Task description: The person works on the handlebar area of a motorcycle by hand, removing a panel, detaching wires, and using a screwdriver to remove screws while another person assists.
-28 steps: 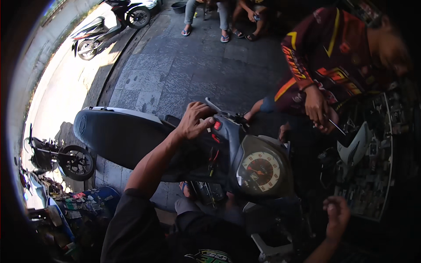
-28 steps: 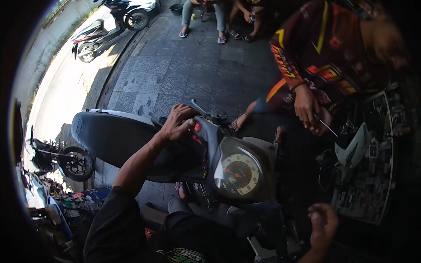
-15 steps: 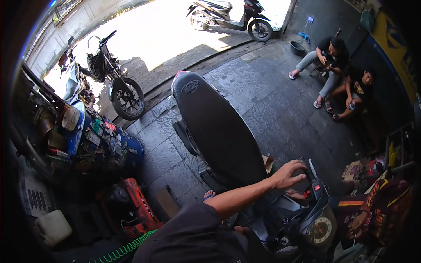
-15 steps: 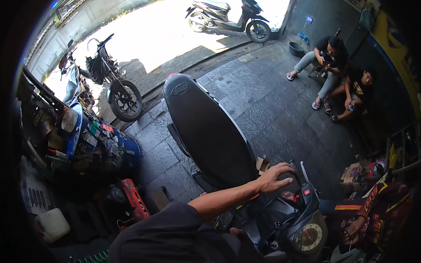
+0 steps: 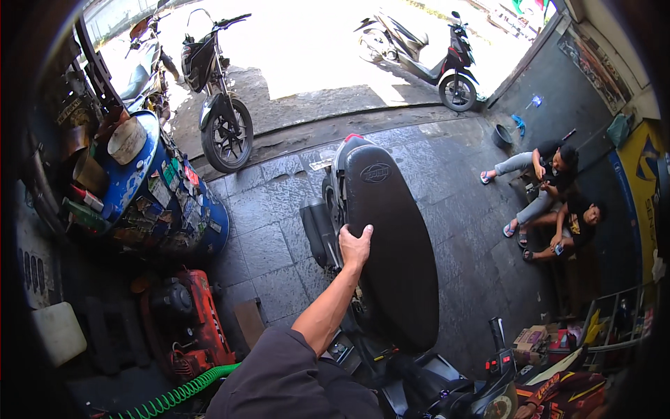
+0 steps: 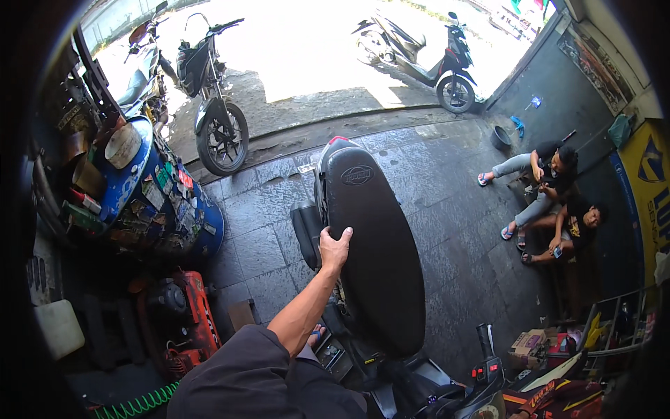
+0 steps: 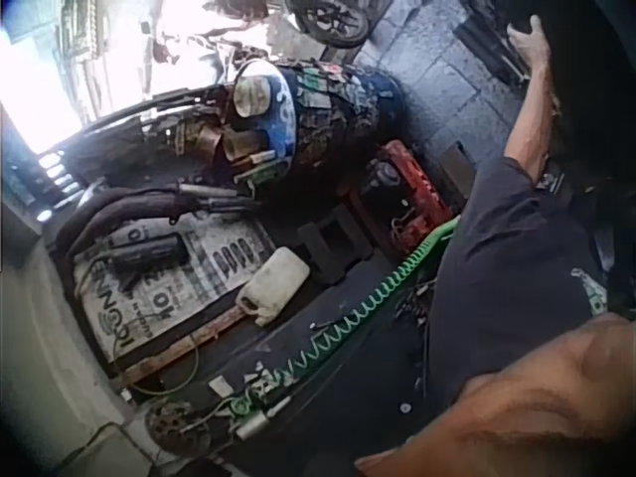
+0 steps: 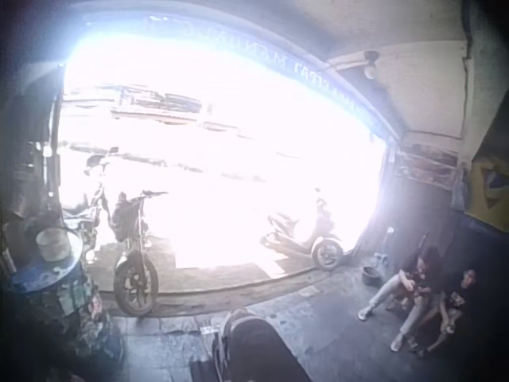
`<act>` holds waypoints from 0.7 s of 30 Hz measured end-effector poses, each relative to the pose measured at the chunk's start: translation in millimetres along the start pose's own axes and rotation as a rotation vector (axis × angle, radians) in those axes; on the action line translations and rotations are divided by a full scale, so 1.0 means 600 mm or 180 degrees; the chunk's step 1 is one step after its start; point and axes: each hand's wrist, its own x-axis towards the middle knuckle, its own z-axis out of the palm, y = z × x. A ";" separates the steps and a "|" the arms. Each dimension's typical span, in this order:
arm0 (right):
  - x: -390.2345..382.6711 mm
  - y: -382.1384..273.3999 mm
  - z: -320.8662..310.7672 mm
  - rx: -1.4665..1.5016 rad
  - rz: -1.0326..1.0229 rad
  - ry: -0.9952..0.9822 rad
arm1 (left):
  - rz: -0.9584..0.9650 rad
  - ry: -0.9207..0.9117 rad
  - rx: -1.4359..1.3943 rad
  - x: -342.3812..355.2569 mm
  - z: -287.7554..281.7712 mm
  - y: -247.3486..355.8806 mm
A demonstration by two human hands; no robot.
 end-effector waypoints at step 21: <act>-0.083 -0.079 -0.019 0.0954 0.0162 0.0511 | 0.2001 -0.2226 -0.1621 -0.389 -0.118 0.166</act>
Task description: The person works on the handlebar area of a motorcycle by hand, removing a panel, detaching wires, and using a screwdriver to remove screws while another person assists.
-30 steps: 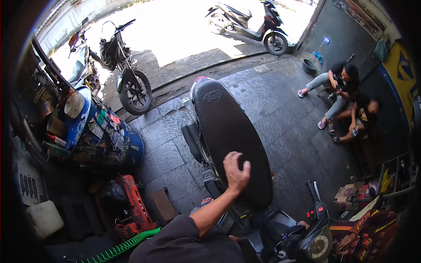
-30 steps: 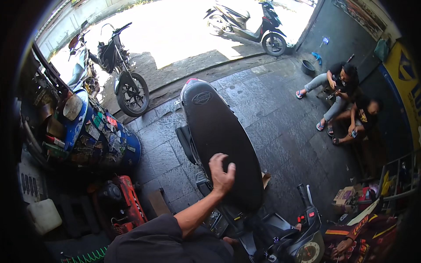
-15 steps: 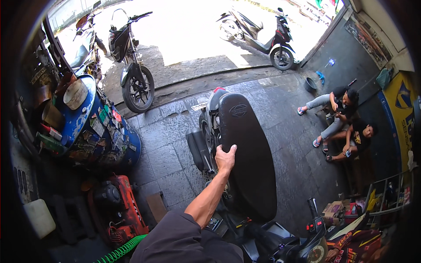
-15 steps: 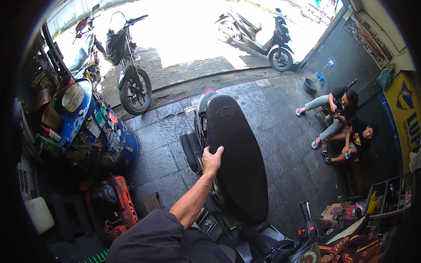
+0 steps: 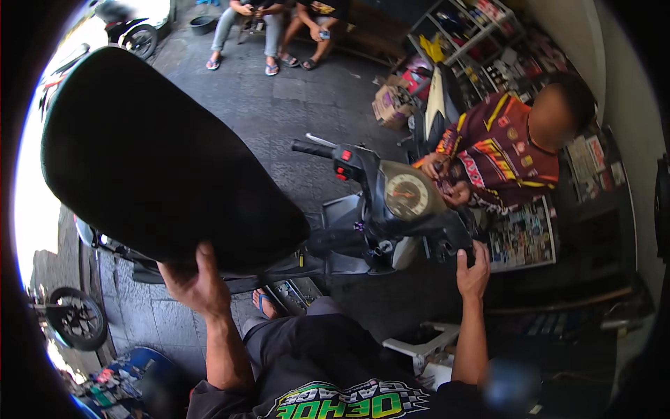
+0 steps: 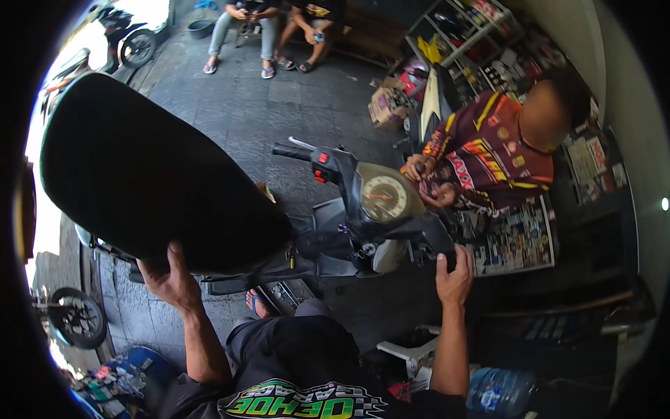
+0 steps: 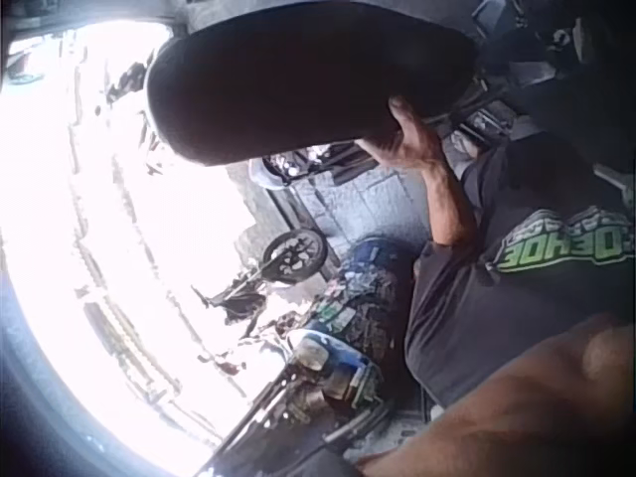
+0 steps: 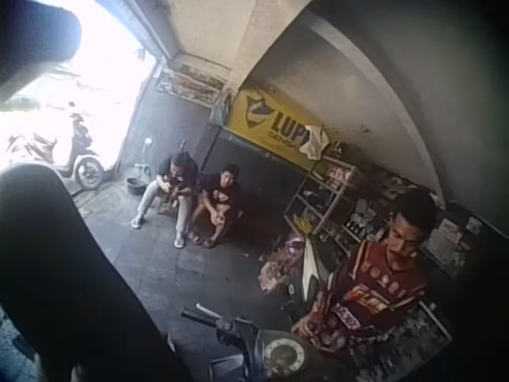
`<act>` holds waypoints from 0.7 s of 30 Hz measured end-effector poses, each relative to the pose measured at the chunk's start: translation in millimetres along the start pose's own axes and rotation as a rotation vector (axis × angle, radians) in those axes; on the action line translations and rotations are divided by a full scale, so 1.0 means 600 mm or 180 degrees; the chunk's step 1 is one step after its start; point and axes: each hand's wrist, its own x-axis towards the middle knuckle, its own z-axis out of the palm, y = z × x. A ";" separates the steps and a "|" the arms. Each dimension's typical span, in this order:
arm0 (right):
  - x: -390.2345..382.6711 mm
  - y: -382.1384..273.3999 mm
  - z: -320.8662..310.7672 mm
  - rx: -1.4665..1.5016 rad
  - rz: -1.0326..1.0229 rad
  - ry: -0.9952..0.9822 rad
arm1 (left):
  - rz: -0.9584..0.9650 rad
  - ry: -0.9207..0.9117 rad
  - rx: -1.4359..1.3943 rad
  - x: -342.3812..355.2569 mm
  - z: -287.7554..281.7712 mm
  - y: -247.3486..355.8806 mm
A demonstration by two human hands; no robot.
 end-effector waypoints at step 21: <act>-0.063 -0.056 0.041 0.1388 0.0338 -0.0236 | 0.1160 -0.2244 0.0494 -0.177 0.172 0.097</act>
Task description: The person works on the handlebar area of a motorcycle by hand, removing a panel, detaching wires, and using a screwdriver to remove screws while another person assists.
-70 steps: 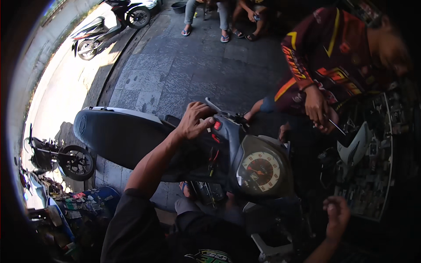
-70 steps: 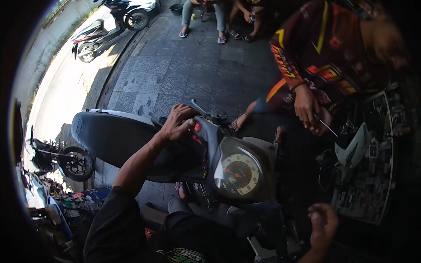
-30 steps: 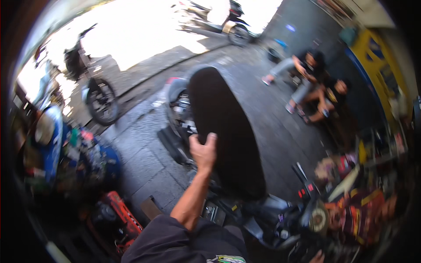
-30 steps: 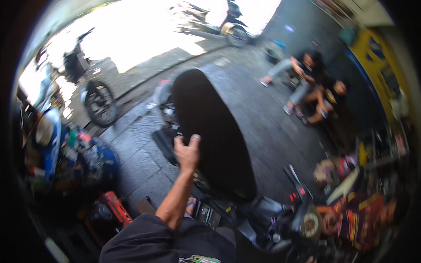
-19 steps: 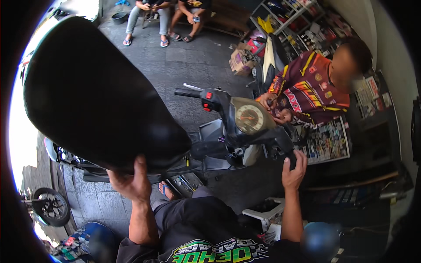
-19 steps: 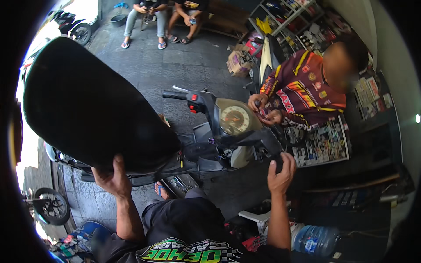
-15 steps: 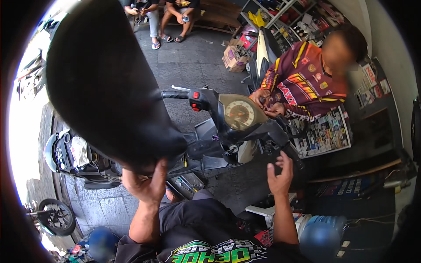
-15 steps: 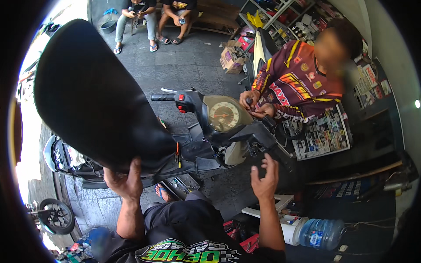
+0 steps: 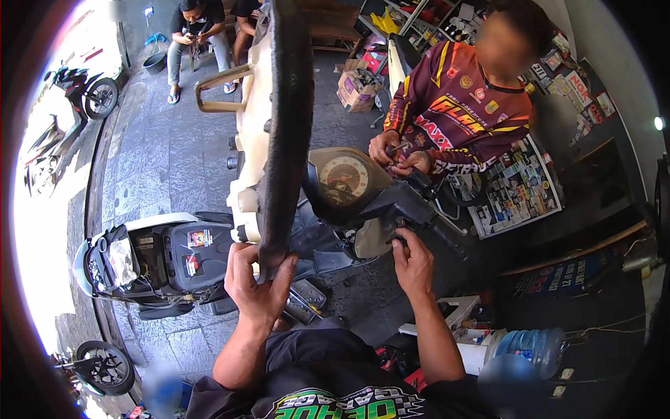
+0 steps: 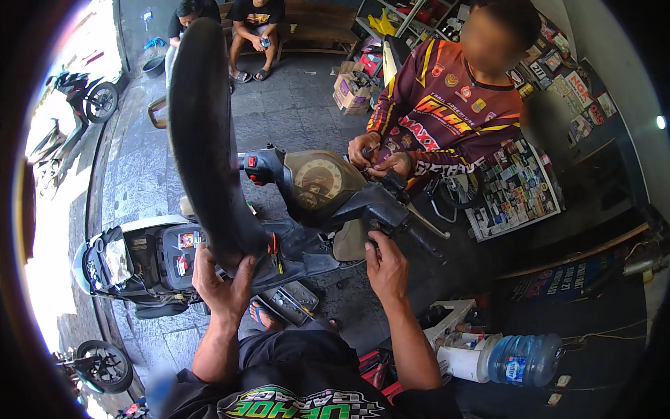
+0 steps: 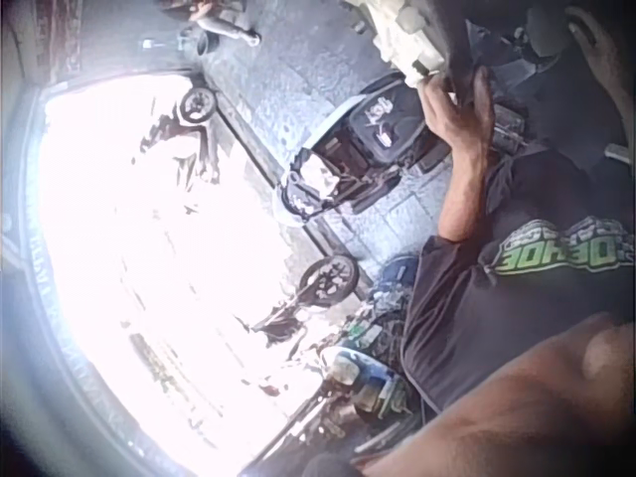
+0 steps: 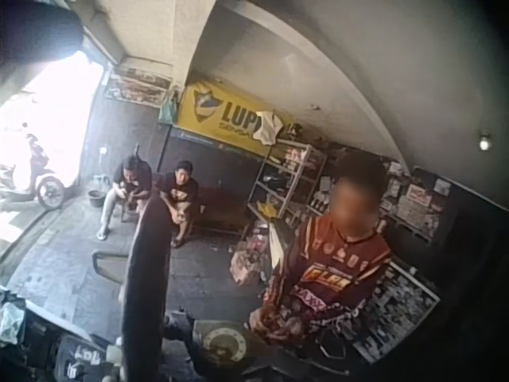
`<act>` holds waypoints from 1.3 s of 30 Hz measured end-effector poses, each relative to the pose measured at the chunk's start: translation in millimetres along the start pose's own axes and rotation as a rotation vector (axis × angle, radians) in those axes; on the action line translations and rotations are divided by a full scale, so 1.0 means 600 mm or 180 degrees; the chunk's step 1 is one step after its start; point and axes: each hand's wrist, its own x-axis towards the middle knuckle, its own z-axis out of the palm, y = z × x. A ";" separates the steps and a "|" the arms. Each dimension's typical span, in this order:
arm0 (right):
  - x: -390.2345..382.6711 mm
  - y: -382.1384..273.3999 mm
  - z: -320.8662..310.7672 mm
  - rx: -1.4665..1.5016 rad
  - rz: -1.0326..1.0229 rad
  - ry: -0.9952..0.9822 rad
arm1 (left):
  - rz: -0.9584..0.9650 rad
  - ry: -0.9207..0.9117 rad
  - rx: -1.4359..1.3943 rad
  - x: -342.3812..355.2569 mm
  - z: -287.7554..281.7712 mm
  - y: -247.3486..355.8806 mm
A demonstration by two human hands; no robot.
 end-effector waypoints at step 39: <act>-0.047 0.071 0.053 0.1724 0.0383 0.0187 | -0.1660 -0.1306 -0.1397 -0.118 0.227 0.082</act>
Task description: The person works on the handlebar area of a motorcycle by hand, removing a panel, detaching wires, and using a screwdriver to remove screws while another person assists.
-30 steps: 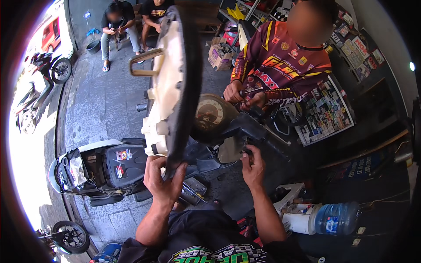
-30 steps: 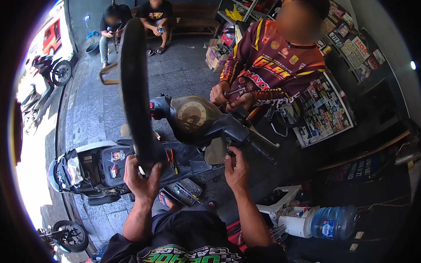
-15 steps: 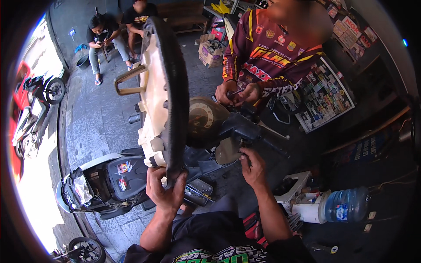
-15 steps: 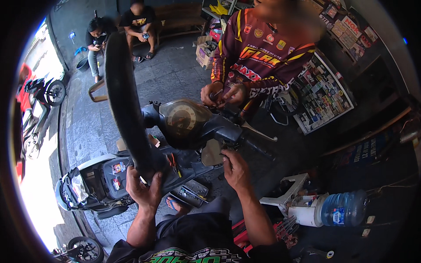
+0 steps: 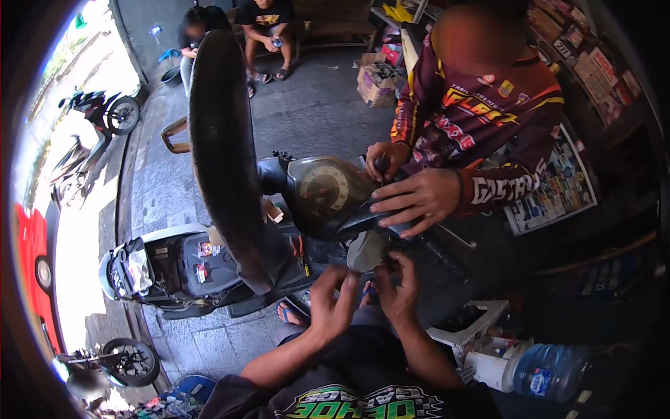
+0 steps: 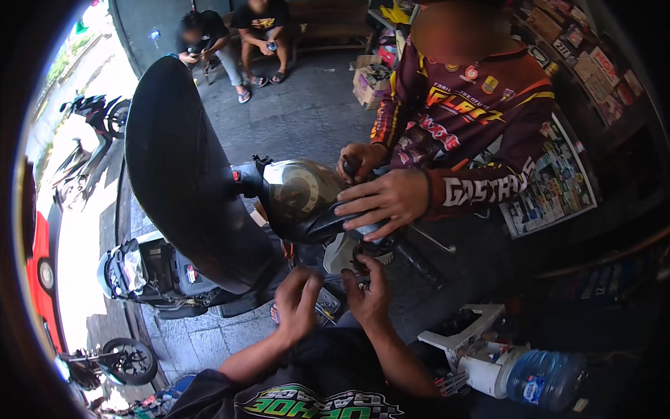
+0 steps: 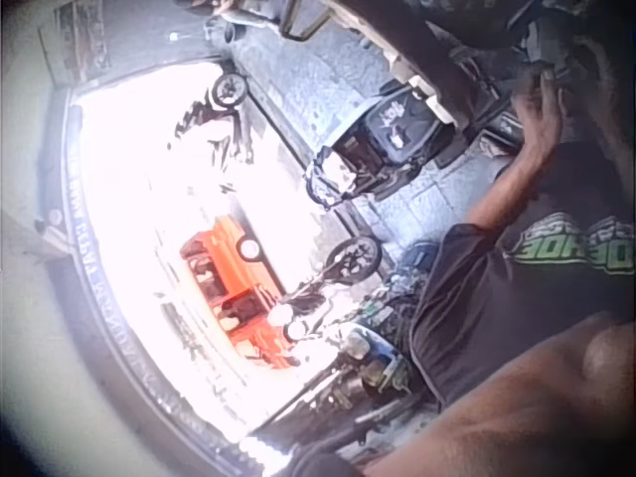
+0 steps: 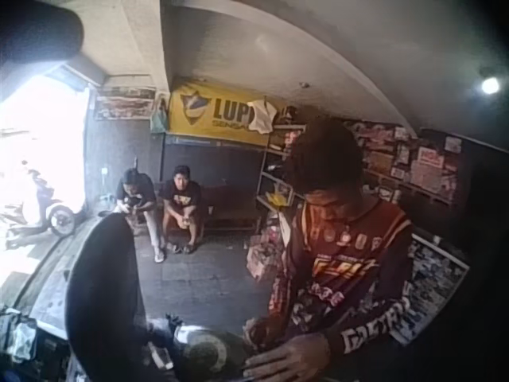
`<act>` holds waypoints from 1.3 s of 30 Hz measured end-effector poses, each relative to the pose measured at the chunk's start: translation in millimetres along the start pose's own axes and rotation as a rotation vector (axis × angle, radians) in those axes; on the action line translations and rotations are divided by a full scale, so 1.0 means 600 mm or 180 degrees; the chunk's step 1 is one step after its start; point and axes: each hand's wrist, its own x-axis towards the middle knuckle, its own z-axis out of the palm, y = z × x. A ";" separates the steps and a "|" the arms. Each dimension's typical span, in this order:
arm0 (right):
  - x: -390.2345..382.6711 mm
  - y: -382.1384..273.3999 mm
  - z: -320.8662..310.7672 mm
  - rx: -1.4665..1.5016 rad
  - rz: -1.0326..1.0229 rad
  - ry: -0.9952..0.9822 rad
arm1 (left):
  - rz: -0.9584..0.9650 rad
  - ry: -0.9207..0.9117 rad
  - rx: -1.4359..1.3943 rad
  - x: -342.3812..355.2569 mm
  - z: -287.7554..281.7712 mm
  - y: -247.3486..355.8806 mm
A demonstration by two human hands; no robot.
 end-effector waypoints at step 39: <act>0.021 -0.037 0.042 0.2166 0.1433 0.0485 | -0.2918 -0.1309 -0.3176 0.139 0.076 -0.107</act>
